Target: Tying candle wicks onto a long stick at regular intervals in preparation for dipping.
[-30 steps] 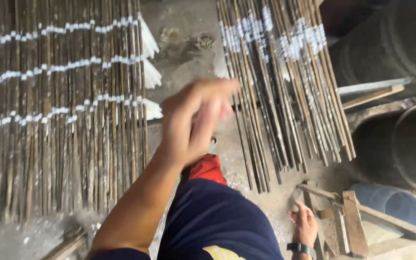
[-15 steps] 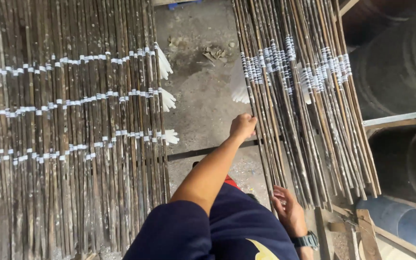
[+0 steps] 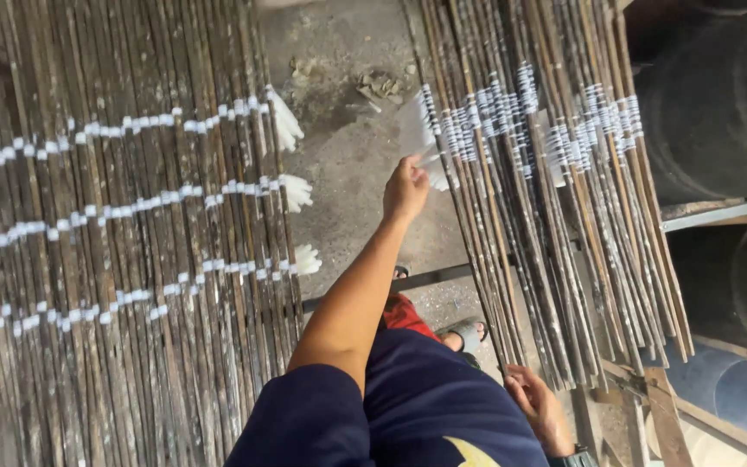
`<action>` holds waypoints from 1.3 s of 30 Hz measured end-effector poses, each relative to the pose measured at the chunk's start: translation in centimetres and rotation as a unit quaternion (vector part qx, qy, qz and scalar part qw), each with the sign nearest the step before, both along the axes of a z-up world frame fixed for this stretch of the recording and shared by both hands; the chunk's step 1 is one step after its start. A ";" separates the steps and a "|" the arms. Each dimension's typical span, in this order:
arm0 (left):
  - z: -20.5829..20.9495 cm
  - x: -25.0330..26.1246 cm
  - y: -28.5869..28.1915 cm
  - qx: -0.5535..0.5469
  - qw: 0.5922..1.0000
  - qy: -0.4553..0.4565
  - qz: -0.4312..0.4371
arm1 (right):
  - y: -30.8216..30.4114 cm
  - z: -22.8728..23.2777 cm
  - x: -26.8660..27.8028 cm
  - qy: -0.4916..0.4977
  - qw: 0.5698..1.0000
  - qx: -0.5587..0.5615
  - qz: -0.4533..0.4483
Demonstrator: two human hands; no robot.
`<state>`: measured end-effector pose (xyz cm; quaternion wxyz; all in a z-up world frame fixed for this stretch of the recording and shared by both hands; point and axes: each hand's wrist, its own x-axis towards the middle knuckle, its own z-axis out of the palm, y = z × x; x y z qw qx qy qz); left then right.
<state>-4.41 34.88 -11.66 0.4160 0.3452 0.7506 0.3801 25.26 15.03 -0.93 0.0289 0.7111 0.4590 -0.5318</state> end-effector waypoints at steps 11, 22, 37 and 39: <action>-7.5 0.3 6.8 0.039 0.998 -0.052 0.026 | 6.4 7.1 -2.1 -0.327 0.654 0.469 0.495; -5.1 1.7 7.4 -0.048 0.991 -0.085 0.093 | 6.1 5.4 -2.2 -0.283 0.667 0.493 0.482; -3.4 -1.8 5.0 0.037 0.960 -0.262 0.090 | -1.4 -7.1 2.7 0.078 0.996 0.031 0.002; -4.5 -3.0 4.8 0.073 0.996 -0.034 -0.041 | -0.7 -4.9 1.8 0.141 0.983 -0.018 -0.113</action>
